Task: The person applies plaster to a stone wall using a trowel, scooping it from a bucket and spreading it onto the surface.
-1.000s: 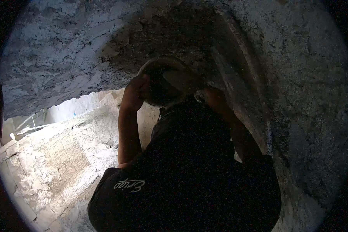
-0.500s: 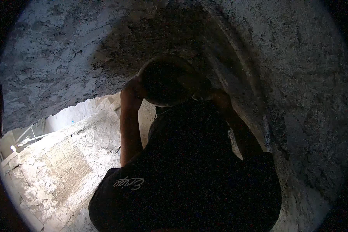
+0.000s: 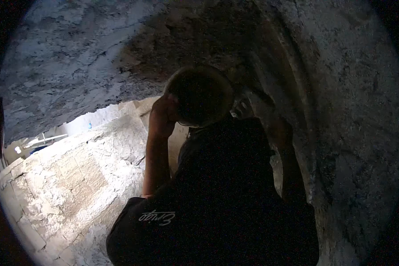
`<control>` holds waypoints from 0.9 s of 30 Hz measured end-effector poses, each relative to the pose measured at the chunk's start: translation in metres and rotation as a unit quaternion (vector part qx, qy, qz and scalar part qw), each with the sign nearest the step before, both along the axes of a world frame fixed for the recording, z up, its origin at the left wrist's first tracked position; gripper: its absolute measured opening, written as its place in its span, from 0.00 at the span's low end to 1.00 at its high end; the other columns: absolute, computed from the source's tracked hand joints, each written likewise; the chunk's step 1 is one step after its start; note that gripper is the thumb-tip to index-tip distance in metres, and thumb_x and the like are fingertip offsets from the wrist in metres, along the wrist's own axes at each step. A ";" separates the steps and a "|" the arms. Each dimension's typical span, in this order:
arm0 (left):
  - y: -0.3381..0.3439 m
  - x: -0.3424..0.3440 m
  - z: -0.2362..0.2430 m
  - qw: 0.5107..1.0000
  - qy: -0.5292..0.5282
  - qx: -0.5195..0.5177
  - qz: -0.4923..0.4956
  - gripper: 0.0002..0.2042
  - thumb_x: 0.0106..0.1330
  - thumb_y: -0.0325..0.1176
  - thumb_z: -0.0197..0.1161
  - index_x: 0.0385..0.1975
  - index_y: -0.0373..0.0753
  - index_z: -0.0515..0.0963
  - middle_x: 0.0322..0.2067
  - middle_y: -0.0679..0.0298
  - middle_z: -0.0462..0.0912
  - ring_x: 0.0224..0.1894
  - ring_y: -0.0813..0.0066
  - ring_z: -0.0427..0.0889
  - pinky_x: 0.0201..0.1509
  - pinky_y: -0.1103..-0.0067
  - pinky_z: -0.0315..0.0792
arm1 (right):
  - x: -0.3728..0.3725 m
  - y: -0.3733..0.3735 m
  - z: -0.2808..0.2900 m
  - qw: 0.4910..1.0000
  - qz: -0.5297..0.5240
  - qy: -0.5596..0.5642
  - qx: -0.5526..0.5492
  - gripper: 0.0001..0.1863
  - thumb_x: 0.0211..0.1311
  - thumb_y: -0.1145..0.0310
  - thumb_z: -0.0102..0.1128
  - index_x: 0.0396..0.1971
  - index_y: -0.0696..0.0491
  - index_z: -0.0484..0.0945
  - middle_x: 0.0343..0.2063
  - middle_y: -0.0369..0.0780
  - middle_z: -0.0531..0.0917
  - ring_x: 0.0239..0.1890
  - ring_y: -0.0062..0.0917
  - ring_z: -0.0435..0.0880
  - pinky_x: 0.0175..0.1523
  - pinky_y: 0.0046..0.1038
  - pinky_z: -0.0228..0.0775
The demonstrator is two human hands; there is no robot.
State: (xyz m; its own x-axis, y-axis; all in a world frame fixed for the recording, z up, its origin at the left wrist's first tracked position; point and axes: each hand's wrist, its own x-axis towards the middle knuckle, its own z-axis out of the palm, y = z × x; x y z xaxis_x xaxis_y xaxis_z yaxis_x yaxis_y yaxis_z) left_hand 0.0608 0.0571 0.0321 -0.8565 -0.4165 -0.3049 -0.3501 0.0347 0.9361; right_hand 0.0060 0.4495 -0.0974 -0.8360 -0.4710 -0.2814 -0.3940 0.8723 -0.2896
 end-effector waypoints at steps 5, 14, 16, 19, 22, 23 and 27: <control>-0.003 0.001 -0.004 0.967 -0.037 -0.232 -0.097 0.08 0.67 0.31 0.48 0.29 0.36 0.72 0.24 0.64 0.70 0.26 0.69 0.68 0.30 0.75 0.62 | -0.031 -0.037 0.068 0.941 -0.140 -0.258 -0.167 0.31 0.57 0.54 0.60 0.54 0.59 0.66 0.44 0.50 0.78 0.46 0.39 0.78 0.51 0.34 0.69; 0.012 -0.007 0.008 0.994 -0.050 0.093 0.016 0.10 0.68 0.34 0.47 0.29 0.38 0.71 0.16 0.76 0.61 0.16 0.89 0.58 0.16 0.87 0.50 | -0.038 -0.091 0.051 0.869 -0.057 -0.437 -0.226 0.32 0.57 0.56 0.62 0.57 0.59 0.66 0.46 0.45 0.77 0.41 0.27 0.78 0.47 0.29 0.70; 0.015 -0.006 0.008 0.997 -0.033 -0.051 -0.048 0.09 0.68 0.34 0.47 0.29 0.38 0.71 0.15 0.76 0.60 0.16 0.89 0.57 0.16 0.87 0.50 | -0.043 -0.097 0.049 0.856 -0.060 -0.455 -0.239 0.32 0.56 0.56 0.63 0.56 0.60 0.67 0.48 0.45 0.75 0.41 0.26 0.78 0.48 0.29 0.70; 0.015 -0.006 0.001 0.983 -0.036 0.174 0.049 0.08 0.67 0.33 0.48 0.31 0.37 0.71 0.16 0.76 0.59 0.15 0.88 0.57 0.16 0.87 0.51 | -0.051 -0.089 0.043 0.848 -0.088 -0.501 -0.148 0.32 0.54 0.58 0.65 0.56 0.59 0.67 0.50 0.45 0.75 0.44 0.26 0.76 0.50 0.28 0.69; 0.016 -0.009 -0.010 0.997 -0.048 -0.051 -0.030 0.07 0.66 0.32 0.48 0.33 0.36 0.71 0.16 0.76 0.59 0.15 0.87 0.56 0.17 0.87 0.52 | -0.048 -0.067 0.024 0.813 -0.112 -0.551 -0.149 0.33 0.54 0.60 0.65 0.57 0.59 0.65 0.50 0.45 0.74 0.49 0.26 0.74 0.52 0.28 0.68; 0.016 -0.009 -0.013 0.996 -0.047 -0.067 -0.044 0.07 0.66 0.31 0.47 0.32 0.36 0.71 0.16 0.76 0.59 0.15 0.87 0.56 0.17 0.87 0.52 | -0.043 -0.058 0.016 0.780 -0.133 -0.573 -0.214 0.34 0.55 0.61 0.65 0.58 0.59 0.63 0.50 0.46 0.74 0.50 0.27 0.74 0.52 0.28 0.68; 0.015 -0.009 -0.013 0.995 -0.048 -0.081 -0.039 0.07 0.66 0.31 0.47 0.31 0.36 0.71 0.16 0.75 0.59 0.16 0.88 0.57 0.17 0.87 0.53 | -0.022 -0.020 -0.005 0.642 -0.248 -0.618 -0.380 0.32 0.56 0.64 0.62 0.58 0.60 0.62 0.51 0.45 0.73 0.49 0.28 0.74 0.52 0.29 0.69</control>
State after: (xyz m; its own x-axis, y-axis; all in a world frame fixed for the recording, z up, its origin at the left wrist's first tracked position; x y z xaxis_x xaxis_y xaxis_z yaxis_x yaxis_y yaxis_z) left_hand 0.0514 0.0718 0.0190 -0.8584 -0.3999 -0.3212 -0.4281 0.2137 0.8781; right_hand -0.0160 0.4298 -0.1025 -0.2964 -0.6262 -0.7212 0.8181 0.2233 -0.5300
